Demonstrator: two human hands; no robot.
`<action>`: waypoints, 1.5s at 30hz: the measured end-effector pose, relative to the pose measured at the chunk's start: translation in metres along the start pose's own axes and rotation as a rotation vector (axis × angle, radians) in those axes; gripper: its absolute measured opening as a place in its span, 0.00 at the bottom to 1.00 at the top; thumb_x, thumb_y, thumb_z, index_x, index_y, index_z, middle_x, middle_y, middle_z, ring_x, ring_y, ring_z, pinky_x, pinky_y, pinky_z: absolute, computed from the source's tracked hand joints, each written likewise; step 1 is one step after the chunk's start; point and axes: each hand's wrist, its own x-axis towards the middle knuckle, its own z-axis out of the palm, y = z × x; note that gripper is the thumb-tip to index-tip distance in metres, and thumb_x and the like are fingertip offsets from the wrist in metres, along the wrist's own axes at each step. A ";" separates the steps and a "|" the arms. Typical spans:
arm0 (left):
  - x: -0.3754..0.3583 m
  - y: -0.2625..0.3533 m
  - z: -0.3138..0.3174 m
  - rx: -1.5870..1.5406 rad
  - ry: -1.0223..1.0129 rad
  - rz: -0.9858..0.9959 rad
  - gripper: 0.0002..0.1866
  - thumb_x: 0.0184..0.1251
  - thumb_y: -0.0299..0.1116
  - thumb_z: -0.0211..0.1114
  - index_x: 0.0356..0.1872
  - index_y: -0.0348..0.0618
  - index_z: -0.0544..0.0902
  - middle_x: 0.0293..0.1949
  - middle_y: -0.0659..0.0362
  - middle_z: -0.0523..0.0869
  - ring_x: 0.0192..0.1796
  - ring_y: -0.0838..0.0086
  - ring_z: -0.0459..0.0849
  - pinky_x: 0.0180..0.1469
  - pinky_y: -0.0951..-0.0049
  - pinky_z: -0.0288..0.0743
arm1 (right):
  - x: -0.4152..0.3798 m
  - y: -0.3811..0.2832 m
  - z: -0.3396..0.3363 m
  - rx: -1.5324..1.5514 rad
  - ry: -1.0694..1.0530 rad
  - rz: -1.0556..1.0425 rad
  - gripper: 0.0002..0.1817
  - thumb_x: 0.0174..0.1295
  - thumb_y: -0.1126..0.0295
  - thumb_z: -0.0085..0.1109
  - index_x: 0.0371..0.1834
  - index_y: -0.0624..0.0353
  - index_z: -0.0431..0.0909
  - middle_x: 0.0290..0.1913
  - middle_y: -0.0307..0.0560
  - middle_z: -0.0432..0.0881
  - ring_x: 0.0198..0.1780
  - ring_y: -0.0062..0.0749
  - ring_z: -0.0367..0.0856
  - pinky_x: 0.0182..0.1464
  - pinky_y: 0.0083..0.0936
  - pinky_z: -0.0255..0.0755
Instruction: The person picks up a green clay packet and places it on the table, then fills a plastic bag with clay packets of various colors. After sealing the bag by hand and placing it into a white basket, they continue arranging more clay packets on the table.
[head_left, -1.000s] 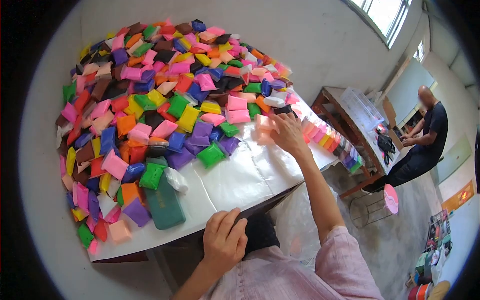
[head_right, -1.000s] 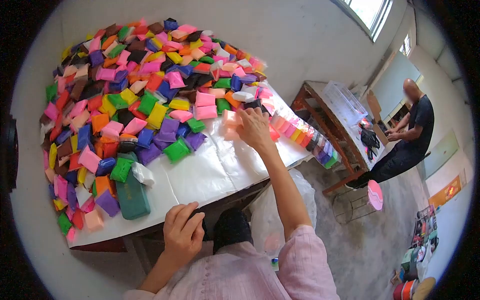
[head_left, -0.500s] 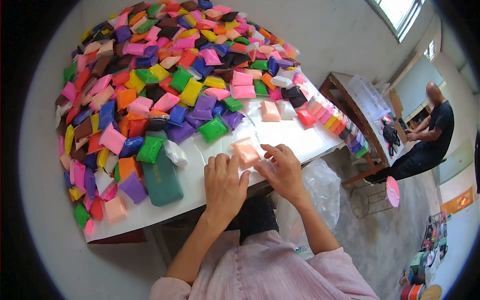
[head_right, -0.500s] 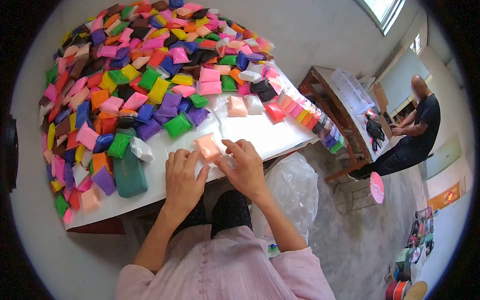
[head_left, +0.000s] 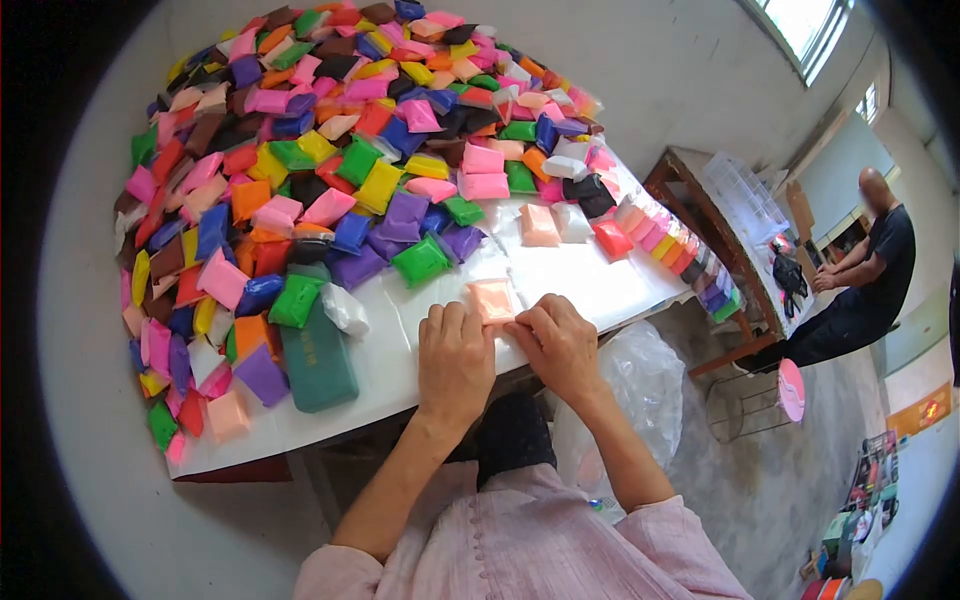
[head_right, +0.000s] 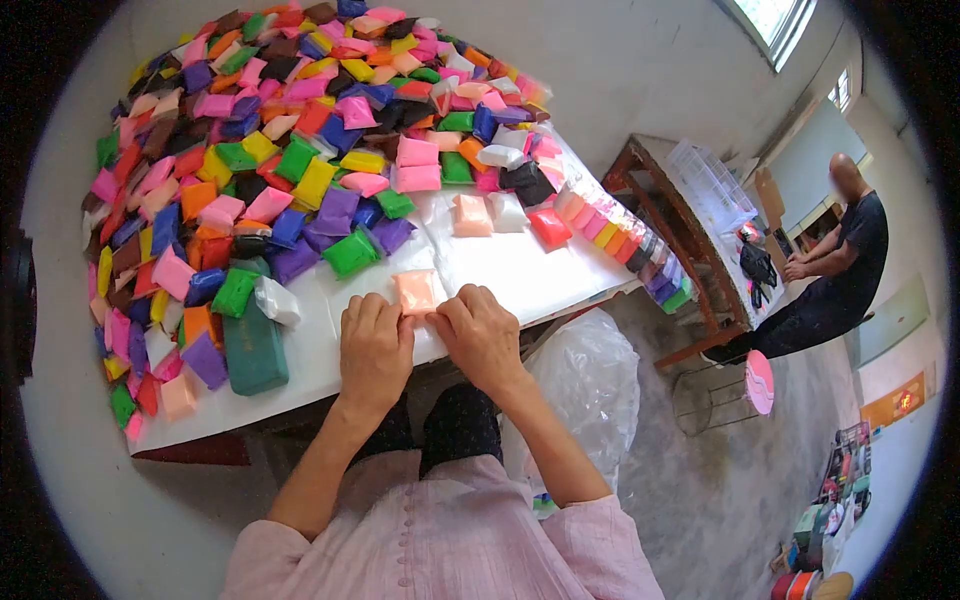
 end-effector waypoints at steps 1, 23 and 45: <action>-0.002 -0.002 0.000 -0.007 -0.008 0.011 0.05 0.59 0.25 0.66 0.33 0.36 0.78 0.36 0.52 0.74 0.43 0.56 0.74 0.47 0.56 0.68 | 0.001 0.001 0.000 0.006 -0.001 -0.010 0.10 0.54 0.66 0.70 0.29 0.56 0.77 0.30 0.43 0.73 0.35 0.39 0.78 0.33 0.34 0.73; -0.012 0.004 0.000 0.197 0.078 0.231 0.04 0.53 0.23 0.63 0.29 0.37 0.77 0.31 0.54 0.73 0.37 0.61 0.73 0.40 0.64 0.68 | 0.027 -0.014 -0.034 0.218 -0.249 0.510 0.26 0.61 0.48 0.66 0.39 0.65 0.81 0.27 0.54 0.83 0.33 0.50 0.84 0.37 0.41 0.75; -0.015 -0.047 -0.144 0.026 0.321 -0.110 0.10 0.66 0.20 0.60 0.46 0.32 0.82 0.43 0.49 0.83 0.46 0.54 0.78 0.51 0.59 0.72 | 0.080 -0.078 0.060 0.679 -0.450 0.020 0.23 0.58 0.69 0.63 0.57 0.63 0.76 0.46 0.53 0.82 0.34 0.38 0.82 0.40 0.34 0.75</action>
